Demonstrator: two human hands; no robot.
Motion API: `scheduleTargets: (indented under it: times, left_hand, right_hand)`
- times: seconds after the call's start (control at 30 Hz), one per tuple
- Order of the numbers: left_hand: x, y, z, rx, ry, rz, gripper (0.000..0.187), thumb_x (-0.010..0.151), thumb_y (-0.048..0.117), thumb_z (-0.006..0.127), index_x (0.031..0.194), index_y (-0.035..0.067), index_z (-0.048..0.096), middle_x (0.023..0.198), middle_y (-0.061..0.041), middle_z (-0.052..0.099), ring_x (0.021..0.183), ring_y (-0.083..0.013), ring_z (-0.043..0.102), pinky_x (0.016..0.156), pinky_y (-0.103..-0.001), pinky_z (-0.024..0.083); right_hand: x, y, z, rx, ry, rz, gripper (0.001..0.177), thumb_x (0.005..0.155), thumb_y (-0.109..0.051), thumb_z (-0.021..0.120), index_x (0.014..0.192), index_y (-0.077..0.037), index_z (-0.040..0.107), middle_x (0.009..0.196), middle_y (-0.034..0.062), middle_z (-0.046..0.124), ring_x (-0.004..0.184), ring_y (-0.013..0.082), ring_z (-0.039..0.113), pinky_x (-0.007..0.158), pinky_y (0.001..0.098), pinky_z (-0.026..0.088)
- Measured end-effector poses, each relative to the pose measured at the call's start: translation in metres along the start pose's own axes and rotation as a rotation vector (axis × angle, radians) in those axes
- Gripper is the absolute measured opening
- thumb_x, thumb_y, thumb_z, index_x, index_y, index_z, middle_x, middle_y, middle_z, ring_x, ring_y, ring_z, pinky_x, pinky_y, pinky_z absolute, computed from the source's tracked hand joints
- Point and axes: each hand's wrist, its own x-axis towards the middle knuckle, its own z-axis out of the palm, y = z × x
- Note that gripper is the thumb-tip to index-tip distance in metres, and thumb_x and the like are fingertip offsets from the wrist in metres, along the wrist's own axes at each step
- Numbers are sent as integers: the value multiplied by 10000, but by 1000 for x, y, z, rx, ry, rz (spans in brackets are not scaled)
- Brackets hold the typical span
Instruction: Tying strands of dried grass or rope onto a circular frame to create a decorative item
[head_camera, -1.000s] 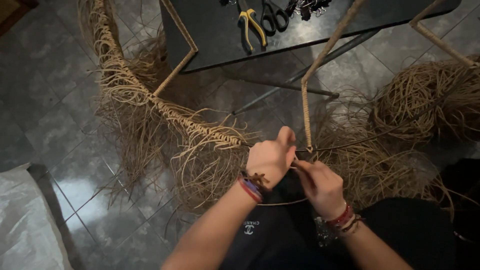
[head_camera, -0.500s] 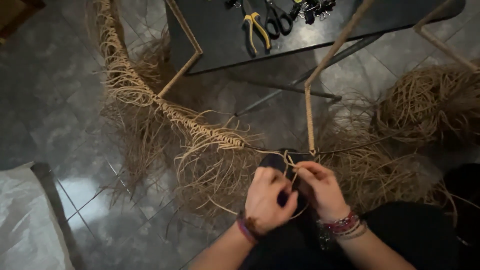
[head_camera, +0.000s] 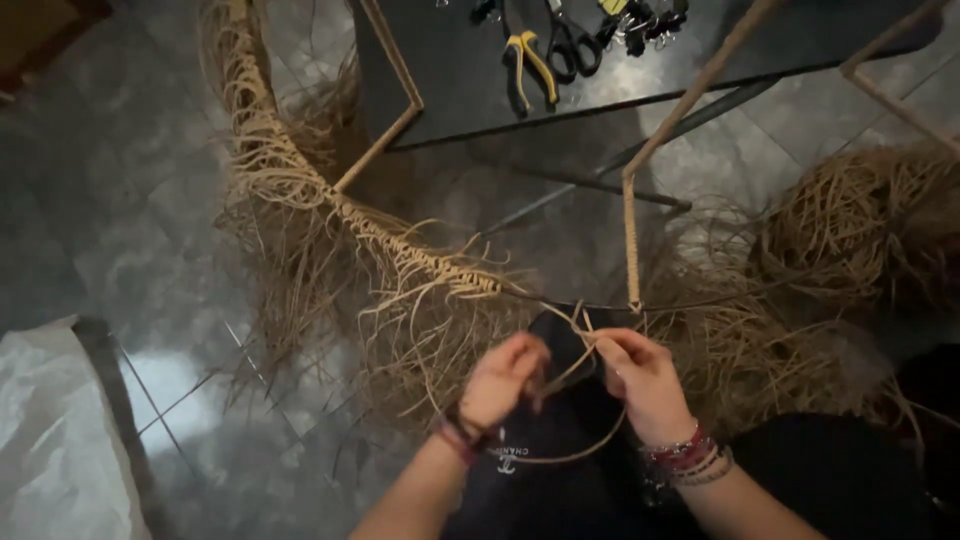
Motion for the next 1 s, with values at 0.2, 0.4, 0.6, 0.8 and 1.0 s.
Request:
scheduleTargets:
  times: [0.2, 0.4, 0.6, 0.8, 1.0]
  left_hand:
    - [10, 28, 18, 550, -509, 465, 348, 1104, 303, 368, 909, 193, 635, 944, 0, 592, 863, -165, 600, 890, -321, 455]
    - [9, 45, 31, 309, -173, 127, 246, 915, 264, 710, 1096, 135, 606, 914, 14, 631, 767, -55, 558, 701, -238, 494]
    - [17, -48, 17, 604, -1167, 1036, 178, 1075, 214, 533, 960, 124, 635, 1004, -53, 682, 913, -273, 684, 834, -386, 570]
    - [2, 54, 29, 165, -625, 331, 321, 1127, 353, 437, 997, 139, 639, 1010, 22, 626, 998, -117, 583, 1014, -284, 448]
    - [2, 5, 23, 415, -1042, 226, 323, 1120, 297, 500, 1084, 85, 740, 1102, -49, 763, 1015, -160, 707, 1012, -304, 534]
  right_hand:
    - [-3, -27, 10, -402, 102, -130, 251, 944, -198, 661, 1018, -31, 834, 1037, 80, 836, 958, 149, 757, 893, 277, 568]
    - [3, -13, 5, -425, -33, -250, 203, 962, -159, 680, 1027, -69, 850, 789, 6, 637, 757, 113, 618, 733, 233, 448]
    - [5, -33, -4, -514, -88, -145, 239, 956, -166, 675, 1094, -114, 862, 931, 33, 686, 905, 151, 618, 839, 275, 475]
    - [8, -23, 1, -337, -153, -36, 268, 997, -118, 619, 1118, -21, 837, 747, 65, 553, 542, 141, 574, 685, 276, 474]
    - [7, -26, -4, -373, -107, -134, 256, 978, -121, 627, 1088, -31, 840, 993, 65, 764, 940, 152, 682, 897, 259, 494]
